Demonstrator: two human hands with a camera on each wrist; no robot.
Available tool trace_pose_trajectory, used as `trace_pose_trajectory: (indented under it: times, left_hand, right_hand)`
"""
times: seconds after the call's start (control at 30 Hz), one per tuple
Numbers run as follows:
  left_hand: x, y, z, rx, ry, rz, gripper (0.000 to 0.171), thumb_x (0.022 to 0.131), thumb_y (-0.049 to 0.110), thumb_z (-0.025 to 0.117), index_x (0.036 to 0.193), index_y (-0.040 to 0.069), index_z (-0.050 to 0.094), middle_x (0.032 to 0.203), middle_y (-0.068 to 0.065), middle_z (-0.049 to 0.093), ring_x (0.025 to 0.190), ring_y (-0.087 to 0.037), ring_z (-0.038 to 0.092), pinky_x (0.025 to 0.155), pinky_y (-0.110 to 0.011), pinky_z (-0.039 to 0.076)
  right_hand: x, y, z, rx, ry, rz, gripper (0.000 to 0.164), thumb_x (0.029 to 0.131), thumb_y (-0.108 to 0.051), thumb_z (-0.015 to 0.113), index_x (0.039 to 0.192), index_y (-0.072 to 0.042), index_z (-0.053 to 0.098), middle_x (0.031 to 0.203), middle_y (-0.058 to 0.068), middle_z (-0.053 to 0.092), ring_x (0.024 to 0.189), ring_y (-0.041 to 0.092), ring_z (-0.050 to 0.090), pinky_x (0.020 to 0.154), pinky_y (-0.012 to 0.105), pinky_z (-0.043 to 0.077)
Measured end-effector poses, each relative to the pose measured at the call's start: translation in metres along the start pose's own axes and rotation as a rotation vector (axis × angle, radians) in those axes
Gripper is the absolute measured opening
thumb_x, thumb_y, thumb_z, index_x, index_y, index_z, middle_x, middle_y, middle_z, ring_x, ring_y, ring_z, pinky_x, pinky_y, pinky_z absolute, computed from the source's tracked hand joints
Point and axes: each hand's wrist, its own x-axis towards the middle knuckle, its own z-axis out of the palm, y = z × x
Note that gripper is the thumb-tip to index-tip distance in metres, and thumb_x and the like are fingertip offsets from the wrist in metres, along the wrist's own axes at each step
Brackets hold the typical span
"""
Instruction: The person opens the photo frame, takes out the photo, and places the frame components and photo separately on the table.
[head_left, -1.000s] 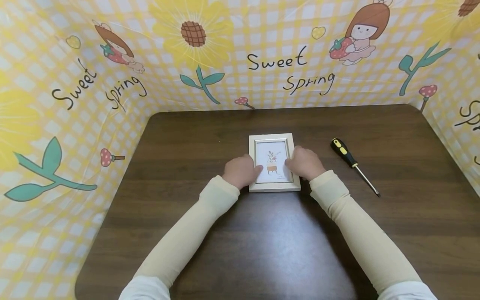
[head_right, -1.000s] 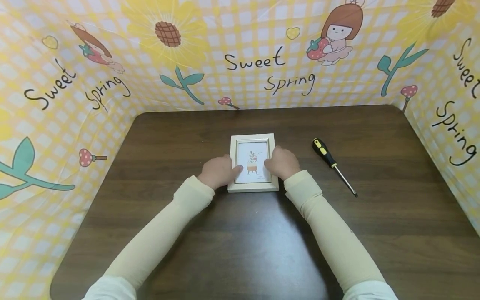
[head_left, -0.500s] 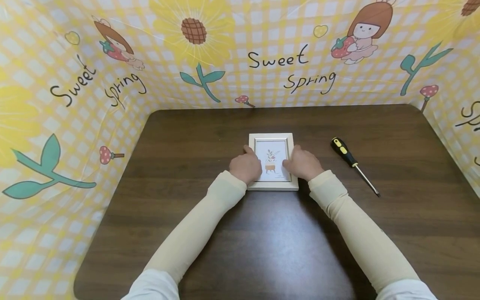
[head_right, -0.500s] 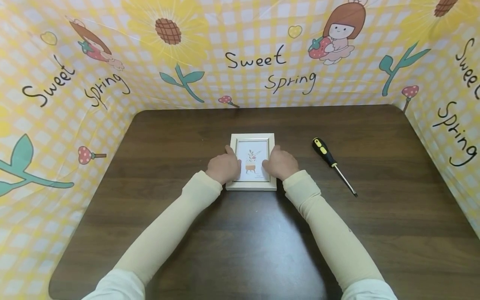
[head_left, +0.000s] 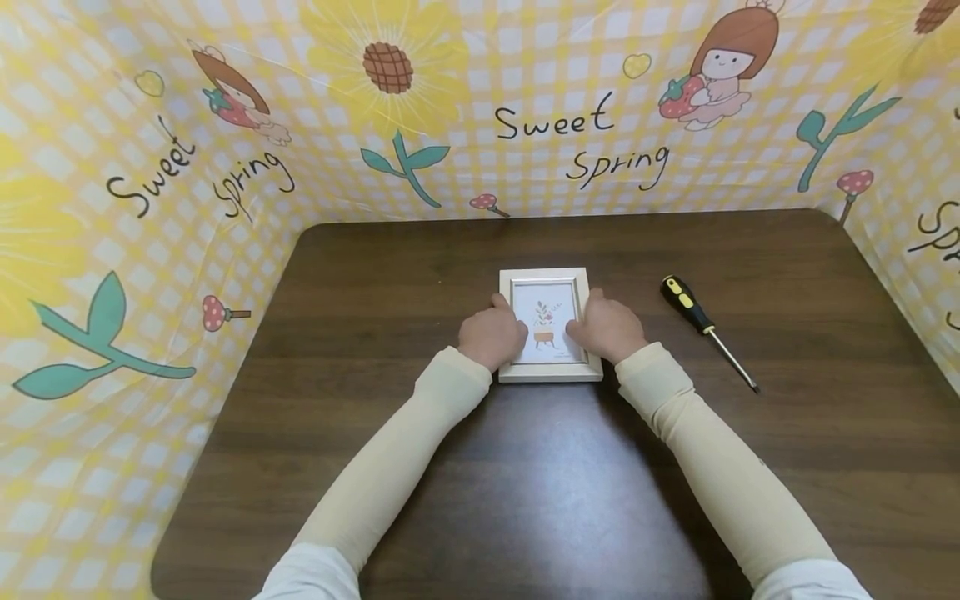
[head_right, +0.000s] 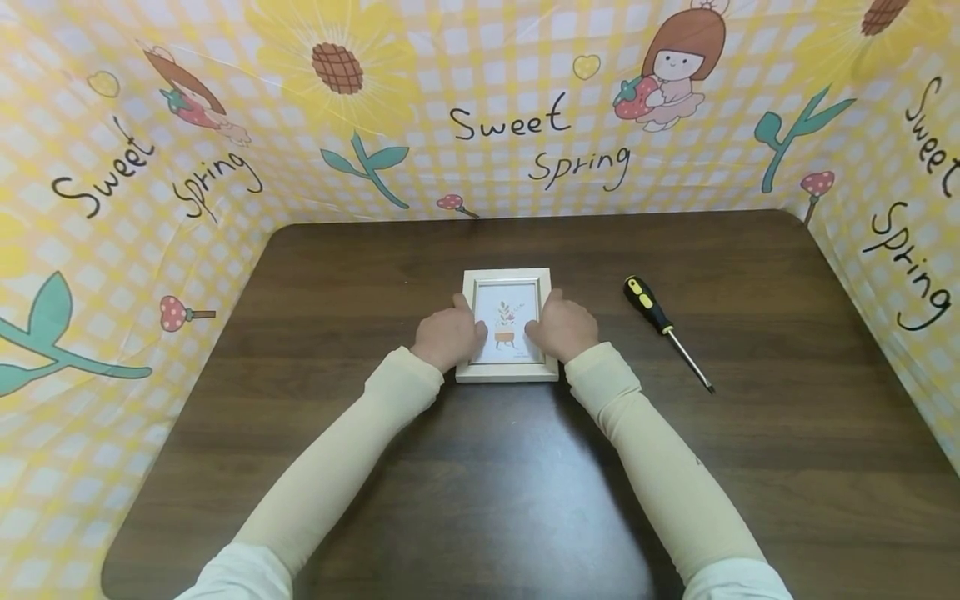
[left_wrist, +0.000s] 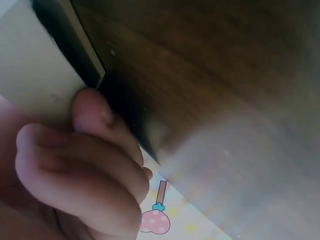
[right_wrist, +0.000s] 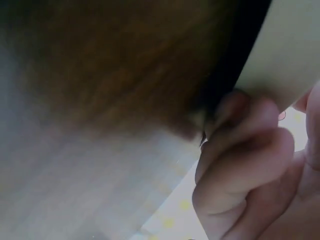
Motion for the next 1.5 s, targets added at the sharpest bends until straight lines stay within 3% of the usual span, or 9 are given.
trace_pose_trajectory:
  times: [0.27, 0.9, 1.3, 1.5]
  left_hand:
    - [0.0, 0.001, -0.001, -0.025, 0.047, 0.023, 0.062, 0.103, 0.036, 0.05, 0.141, -0.011, 0.035, 0.066, -0.01, 0.061, 0.061, -0.028, 0.064, 0.059, -0.042, 0.052]
    - [0.001, 0.005, -0.006, -0.016, 0.023, -0.014, 0.069, 0.1, 0.04, 0.056, 0.144, -0.008, 0.034, 0.079, -0.013, 0.067, 0.071, -0.029, 0.068, 0.065, -0.043, 0.054]
    - [0.0, 0.011, -0.015, 0.021, 0.016, -0.021, 0.078, 0.099, 0.041, 0.058, 0.152, -0.008, 0.03, 0.083, -0.012, 0.07, 0.067, -0.025, 0.066, 0.063, -0.04, 0.053]
    - [-0.002, 0.009, -0.02, -0.04, 0.064, -0.032, 0.074, 0.098, 0.043, 0.057, 0.148, -0.006, 0.032, 0.078, -0.011, 0.066, 0.064, -0.026, 0.065, 0.06, -0.041, 0.051]
  right_hand:
    - [0.0, 0.002, -0.002, 0.007, 0.047, 0.021, 0.056, 0.092, -0.031, 0.058, 0.126, 0.011, 0.044, 0.097, 0.027, 0.066, 0.085, 0.039, 0.064, 0.073, 0.052, 0.05]
    - [-0.001, 0.001, -0.002, -0.035, 0.03, 0.046, 0.056, 0.093, -0.029, 0.061, 0.127, 0.011, 0.043, 0.101, 0.029, 0.066, 0.087, 0.039, 0.064, 0.075, 0.052, 0.05]
    - [-0.003, -0.003, -0.004, -0.082, 0.064, 0.055, 0.053, 0.093, -0.03, 0.063, 0.121, 0.011, 0.046, 0.094, 0.027, 0.067, 0.081, 0.039, 0.065, 0.071, 0.052, 0.051]
    - [-0.008, -0.004, -0.011, -0.014, 0.112, 0.051, 0.055, 0.097, -0.036, 0.059, 0.124, 0.011, 0.047, 0.091, 0.026, 0.066, 0.08, 0.039, 0.065, 0.068, 0.051, 0.05]
